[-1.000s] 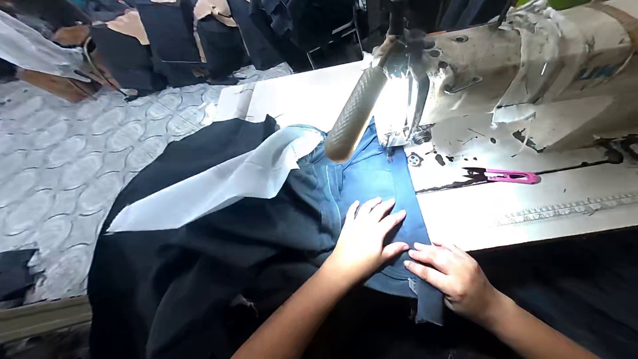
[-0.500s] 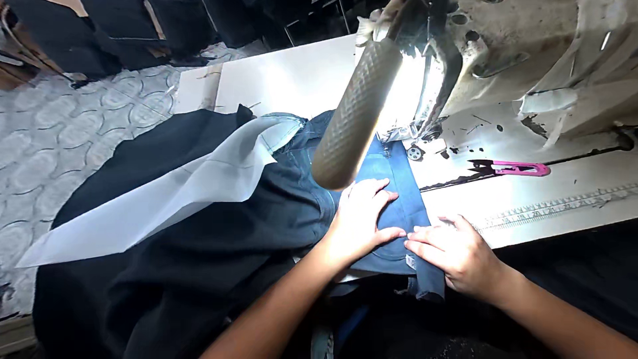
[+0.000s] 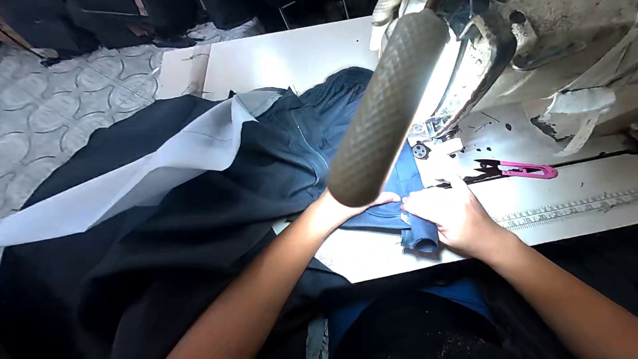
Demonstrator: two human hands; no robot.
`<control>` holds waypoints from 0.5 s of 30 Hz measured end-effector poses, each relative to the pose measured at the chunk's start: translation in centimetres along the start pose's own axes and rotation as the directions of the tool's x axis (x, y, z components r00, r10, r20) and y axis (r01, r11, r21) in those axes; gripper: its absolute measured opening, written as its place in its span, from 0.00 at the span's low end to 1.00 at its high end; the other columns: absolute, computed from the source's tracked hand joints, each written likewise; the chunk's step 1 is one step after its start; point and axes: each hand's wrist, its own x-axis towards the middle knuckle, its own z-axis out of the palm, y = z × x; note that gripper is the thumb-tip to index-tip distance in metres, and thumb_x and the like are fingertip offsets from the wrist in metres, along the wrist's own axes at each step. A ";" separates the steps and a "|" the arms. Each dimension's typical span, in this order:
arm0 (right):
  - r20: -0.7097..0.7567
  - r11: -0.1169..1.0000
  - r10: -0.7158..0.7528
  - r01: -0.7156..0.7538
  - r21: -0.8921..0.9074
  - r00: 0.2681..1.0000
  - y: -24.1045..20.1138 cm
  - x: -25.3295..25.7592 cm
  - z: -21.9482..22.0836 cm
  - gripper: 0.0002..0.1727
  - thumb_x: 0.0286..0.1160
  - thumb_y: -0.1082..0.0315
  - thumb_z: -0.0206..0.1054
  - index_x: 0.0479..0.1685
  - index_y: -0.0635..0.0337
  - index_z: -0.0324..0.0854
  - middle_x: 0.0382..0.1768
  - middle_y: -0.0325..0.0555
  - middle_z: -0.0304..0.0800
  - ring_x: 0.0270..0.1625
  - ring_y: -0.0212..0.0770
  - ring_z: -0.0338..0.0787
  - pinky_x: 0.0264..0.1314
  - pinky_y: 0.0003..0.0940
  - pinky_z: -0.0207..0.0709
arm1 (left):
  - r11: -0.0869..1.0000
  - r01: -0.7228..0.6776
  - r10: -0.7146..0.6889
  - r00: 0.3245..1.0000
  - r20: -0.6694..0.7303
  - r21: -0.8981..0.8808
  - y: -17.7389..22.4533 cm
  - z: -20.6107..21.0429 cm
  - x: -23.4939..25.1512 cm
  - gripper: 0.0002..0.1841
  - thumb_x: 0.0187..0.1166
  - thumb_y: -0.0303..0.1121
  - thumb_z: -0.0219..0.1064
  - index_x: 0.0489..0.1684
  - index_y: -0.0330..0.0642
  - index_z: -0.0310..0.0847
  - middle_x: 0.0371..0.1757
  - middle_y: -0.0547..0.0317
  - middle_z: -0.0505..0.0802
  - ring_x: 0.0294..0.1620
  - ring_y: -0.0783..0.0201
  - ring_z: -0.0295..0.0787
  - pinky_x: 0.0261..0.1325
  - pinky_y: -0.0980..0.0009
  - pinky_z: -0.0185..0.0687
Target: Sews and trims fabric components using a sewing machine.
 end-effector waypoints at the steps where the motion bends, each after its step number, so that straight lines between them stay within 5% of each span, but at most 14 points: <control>1: 0.010 1.000 0.004 -0.004 0.003 1.000 0.3 0.3 0.0 0.18 0.70 0.73 0.56 0.44 0.51 0.94 0.43 0.44 0.98 0.49 0.44 0.96 0.66 0.55 0.74 | 1.000 -0.008 0.008 1.000 -0.011 0.007 -0.6 0.1 0.3 0.31 0.62 0.60 0.76 0.49 0.38 0.92 0.70 0.42 0.88 0.76 0.42 0.80 0.77 0.39 0.65; 5: 0.005 1.000 -0.016 0.016 -0.001 1.000 1.4 1.6 0.1 0.17 0.71 0.72 0.57 0.40 0.50 0.94 0.36 0.41 0.97 0.45 0.41 0.93 0.72 0.50 0.71 | 0.995 0.086 -0.088 0.994 0.060 0.042 -3.5 0.6 1.2 0.38 0.58 0.67 0.77 0.61 0.47 0.88 0.78 0.49 0.82 0.87 0.48 0.66 0.91 0.44 0.47; 9: 0.018 0.999 -0.041 0.041 -0.027 0.999 1.6 2.6 -0.2 0.14 0.69 0.71 0.59 0.34 0.51 0.93 0.32 0.43 0.94 0.42 0.44 0.92 0.67 0.52 0.74 | 0.994 0.097 -0.102 0.989 0.107 0.053 -1.8 -1.3 2.6 0.36 0.59 0.57 0.82 0.63 0.43 0.86 0.76 0.48 0.83 0.83 0.45 0.70 0.86 0.38 0.49; 13: 0.030 1.000 0.001 -0.002 0.016 1.000 2.1 3.6 -0.3 0.10 0.61 0.73 0.65 0.34 0.59 0.93 0.34 0.49 0.95 0.43 0.50 0.94 0.48 0.49 0.84 | 0.995 0.099 -0.096 0.989 0.114 -0.024 -2.0 -2.2 4.0 0.32 0.57 0.53 0.85 0.57 0.41 0.87 0.78 0.45 0.81 0.84 0.45 0.69 0.85 0.36 0.47; 15: 0.103 0.996 0.032 -0.041 0.081 0.994 3.3 3.7 0.3 0.13 0.68 0.75 0.62 0.43 0.61 0.93 0.44 0.51 0.97 0.53 0.49 0.95 0.59 0.50 0.85 | 0.997 0.079 -0.077 0.995 0.067 -0.024 -3.0 -1.8 4.6 0.34 0.56 0.57 0.84 0.57 0.42 0.87 0.78 0.45 0.81 0.84 0.46 0.69 0.85 0.36 0.48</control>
